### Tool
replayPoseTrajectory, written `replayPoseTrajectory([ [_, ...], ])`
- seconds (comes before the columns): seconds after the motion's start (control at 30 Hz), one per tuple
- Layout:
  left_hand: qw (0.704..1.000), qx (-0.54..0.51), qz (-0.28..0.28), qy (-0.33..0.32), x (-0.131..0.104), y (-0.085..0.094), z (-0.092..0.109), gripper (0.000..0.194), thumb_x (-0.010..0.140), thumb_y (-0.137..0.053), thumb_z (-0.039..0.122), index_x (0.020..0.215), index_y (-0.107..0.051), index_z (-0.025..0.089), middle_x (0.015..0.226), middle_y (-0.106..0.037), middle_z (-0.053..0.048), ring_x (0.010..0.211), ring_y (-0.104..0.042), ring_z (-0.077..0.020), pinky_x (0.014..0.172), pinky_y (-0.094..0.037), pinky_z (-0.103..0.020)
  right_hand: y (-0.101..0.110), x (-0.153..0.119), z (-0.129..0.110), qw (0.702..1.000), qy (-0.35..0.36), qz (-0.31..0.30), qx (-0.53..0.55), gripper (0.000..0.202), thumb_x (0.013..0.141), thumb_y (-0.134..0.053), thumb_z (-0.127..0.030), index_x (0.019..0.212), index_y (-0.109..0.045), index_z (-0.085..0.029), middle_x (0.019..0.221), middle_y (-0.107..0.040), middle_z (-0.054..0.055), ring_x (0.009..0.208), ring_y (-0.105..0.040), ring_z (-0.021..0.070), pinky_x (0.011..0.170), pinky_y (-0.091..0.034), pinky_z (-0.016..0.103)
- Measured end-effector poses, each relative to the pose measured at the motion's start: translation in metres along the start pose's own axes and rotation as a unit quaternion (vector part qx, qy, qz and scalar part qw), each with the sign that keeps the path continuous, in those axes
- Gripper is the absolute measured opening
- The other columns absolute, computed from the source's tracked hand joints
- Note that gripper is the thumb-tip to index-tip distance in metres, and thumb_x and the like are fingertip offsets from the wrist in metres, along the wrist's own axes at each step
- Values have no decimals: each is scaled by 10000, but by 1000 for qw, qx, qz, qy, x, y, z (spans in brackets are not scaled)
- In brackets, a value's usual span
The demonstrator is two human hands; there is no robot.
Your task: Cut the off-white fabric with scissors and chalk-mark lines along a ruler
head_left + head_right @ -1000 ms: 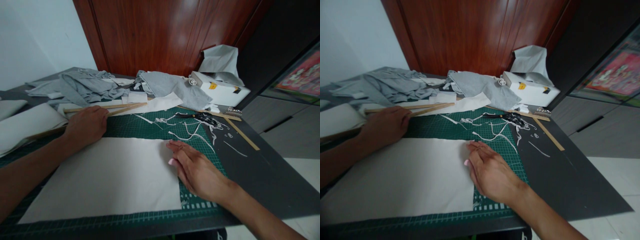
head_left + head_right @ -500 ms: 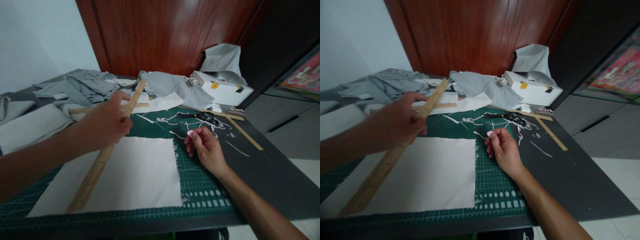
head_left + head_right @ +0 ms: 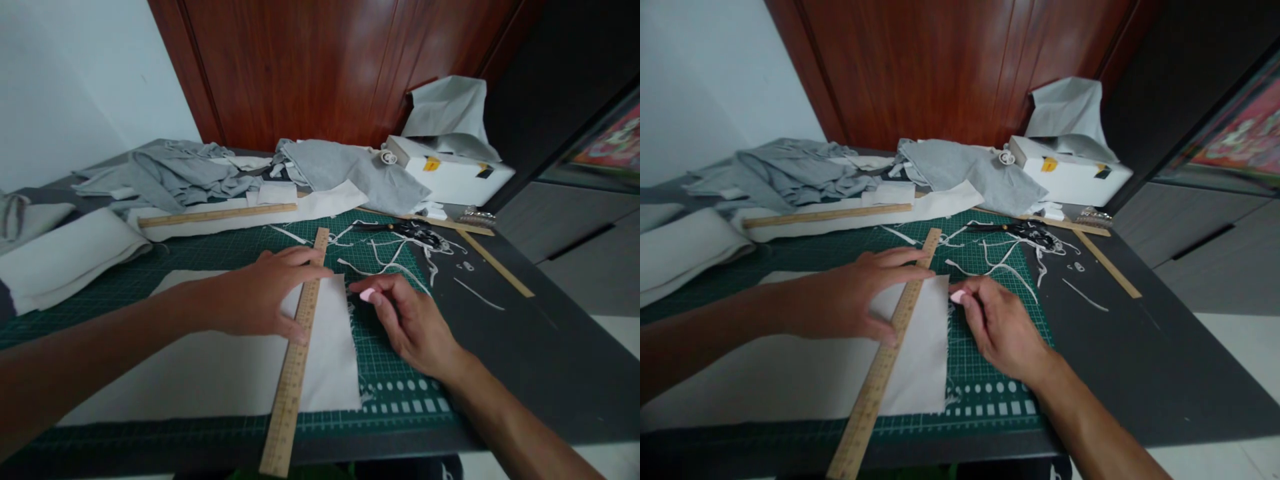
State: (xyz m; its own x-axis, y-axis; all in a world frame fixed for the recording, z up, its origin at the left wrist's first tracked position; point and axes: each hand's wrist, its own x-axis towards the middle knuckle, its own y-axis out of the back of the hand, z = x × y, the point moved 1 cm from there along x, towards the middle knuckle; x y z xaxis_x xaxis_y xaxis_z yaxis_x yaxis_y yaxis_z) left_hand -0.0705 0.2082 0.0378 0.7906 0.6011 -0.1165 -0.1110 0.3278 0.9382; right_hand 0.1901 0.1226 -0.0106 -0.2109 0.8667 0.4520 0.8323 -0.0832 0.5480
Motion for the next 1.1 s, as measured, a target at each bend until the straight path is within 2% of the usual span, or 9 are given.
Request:
replayPoseTrajectory([
  [0.1,998,-5,-62,-27,-8,-4,-11,1068,729,-901,719,1653,-459,416,1858,-141,-102,1711,-40,-460,1303,-156,-758,-7,-3,-8,983,134,-99,-77,191,1126,-520,-188,1285,-626,-203,1298,-797,164,1278,-737,315,1076,-627,516],
  [0.23,993,-38,-68,-86,-14,-3,-13,1210,655,-945,727,1684,-411,382,1850,-181,-131,1717,-54,-431,1340,-137,-670,-14,-2,-8,978,139,-112,-108,204,1146,-491,-188,1313,-603,-154,1294,-797,205,1239,-764,317,1049,-659,520],
  [0.43,991,-32,-103,-79,-20,4,-3,791,856,-889,541,1568,-592,366,1834,-270,-117,1708,-159,-409,1331,-216,-599,-15,-1,-5,982,116,-112,-95,188,1143,-493,-180,1286,-614,-157,1298,-788,197,1233,-759,299,1058,-650,492],
  [0.53,991,0,-74,-110,-14,8,-4,521,955,-749,135,1439,-697,322,1805,-353,-106,1697,-241,-352,1294,-302,-541,-16,0,-5,984,108,-110,-89,195,1149,-490,-194,1302,-607,-165,1296,-783,191,1215,-760,283,1053,-644,472],
  [0.6,986,55,-53,-149,-7,11,-7,540,951,-571,-24,1357,-731,294,1783,-394,-121,1685,-283,-343,1229,-370,-541,-17,1,-4,985,103,-108,-86,203,1151,-484,-199,1314,-602,-169,1279,-784,185,1194,-761,274,1042,-642,461],
  [0.77,946,195,0,-257,14,16,-7,430,1009,-466,11,1193,-747,280,1647,-582,-110,1598,-440,-339,1125,-412,-504,-16,1,-6,986,99,-104,-83,181,1155,-483,-202,1287,-606,-187,1230,-786,163,1142,-764,263,1019,-637,442],
  [0.87,922,235,40,-305,18,19,-2,287,1048,-519,97,1020,-746,270,1190,-787,-77,1264,-663,-297,995,-437,-447,-15,0,-7,987,95,-104,-81,172,1151,-493,-196,1280,-606,-202,1209,-789,140,1124,-770,257,1012,-636,430],
  [0.97,900,288,67,-320,16,31,0,287,1037,-521,92,898,-711,255,884,-730,-49,985,-660,-281,876,-439,-440,-15,0,-7,987,92,-105,-76,178,1149,-494,-189,1289,-601,-215,1234,-788,136,1147,-768,259,1017,-634,434],
  [1.1,876,336,135,-320,0,67,-3,340,1021,-409,11,912,-664,207,929,-705,-59,870,-633,-230,744,-496,-369,-15,0,-5,988,87,-104,-69,170,1153,-482,-197,1275,-598,-217,1236,-789,145,1146,-771,262,1011,-634,444],
])
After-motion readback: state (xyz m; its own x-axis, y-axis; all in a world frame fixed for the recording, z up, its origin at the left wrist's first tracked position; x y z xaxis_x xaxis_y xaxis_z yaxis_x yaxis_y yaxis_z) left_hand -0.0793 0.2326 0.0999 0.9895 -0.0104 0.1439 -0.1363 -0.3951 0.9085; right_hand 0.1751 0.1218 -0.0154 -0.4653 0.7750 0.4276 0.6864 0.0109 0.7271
